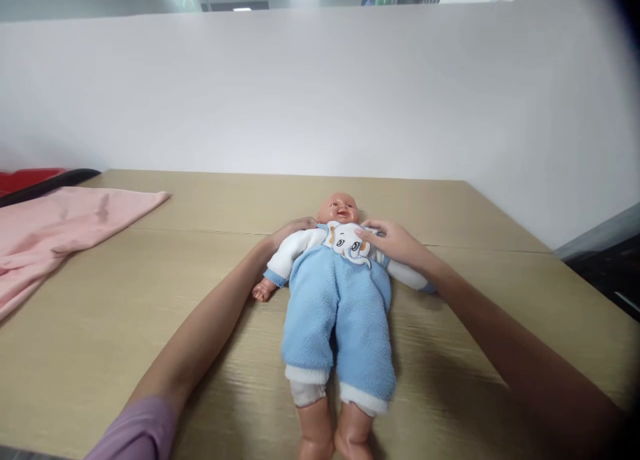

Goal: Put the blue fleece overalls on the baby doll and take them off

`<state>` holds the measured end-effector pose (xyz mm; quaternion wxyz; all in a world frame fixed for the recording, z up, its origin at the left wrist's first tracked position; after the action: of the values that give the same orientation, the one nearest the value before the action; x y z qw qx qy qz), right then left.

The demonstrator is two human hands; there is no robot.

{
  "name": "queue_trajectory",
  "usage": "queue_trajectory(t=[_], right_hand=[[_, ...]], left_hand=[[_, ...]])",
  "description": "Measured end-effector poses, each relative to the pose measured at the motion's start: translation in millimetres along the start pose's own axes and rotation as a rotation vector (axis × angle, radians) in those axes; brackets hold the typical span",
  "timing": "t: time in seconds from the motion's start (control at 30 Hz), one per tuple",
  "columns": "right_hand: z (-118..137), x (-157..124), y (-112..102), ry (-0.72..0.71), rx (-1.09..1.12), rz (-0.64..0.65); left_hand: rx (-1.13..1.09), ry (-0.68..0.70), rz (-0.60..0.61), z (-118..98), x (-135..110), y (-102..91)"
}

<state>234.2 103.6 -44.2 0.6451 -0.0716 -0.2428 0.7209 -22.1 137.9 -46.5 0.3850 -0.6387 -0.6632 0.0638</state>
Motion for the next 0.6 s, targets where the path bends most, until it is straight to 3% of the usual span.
queue_trajectory(t=[0.17,0.23,0.3,0.37,0.43,0.53,0.6], right_hand=[[-4.5,-38.3,-32.1,-0.089,-0.344,-0.058],[-10.2,-61.9,-39.4,-0.174,-0.463,-0.120],[-22.3,-87.3,-47.0,-0.248,-0.565,-0.161],[-41.2,-109.6,-56.9,-0.241,-0.598,-0.169],[-60.0,-125.9,-66.8,-0.196,-0.560,-0.155],[-76.4,-137.1,-77.6,-0.145,-0.446,-0.160],[-82.8,-137.1,-81.8,-0.094,-0.333,-0.185]], left_hand=[[0.004,0.019,0.257,10.9,31.6,-0.1],[0.025,0.024,0.285,12.8,37.0,-2.9],[0.054,0.036,0.232,6.2,37.8,-6.5],[0.075,0.108,0.130,-13.9,33.6,-7.3],[0.063,0.285,0.078,-47.4,23.8,1.4],[0.053,0.564,0.172,-96.1,4.9,33.6],[0.118,0.610,0.287,-111.0,-1.8,60.1]])
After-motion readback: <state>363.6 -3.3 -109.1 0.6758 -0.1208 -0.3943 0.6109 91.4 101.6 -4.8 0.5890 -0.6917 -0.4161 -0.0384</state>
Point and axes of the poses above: each hand's wrist, its own x-axis towards the middle knuckle, its own y-axis out of the palm, z = x × y, the point moved 6 cm from there along x, towards the middle knuckle, and after that the axes turned 7 degrees about -z, right-handed, at the moved point
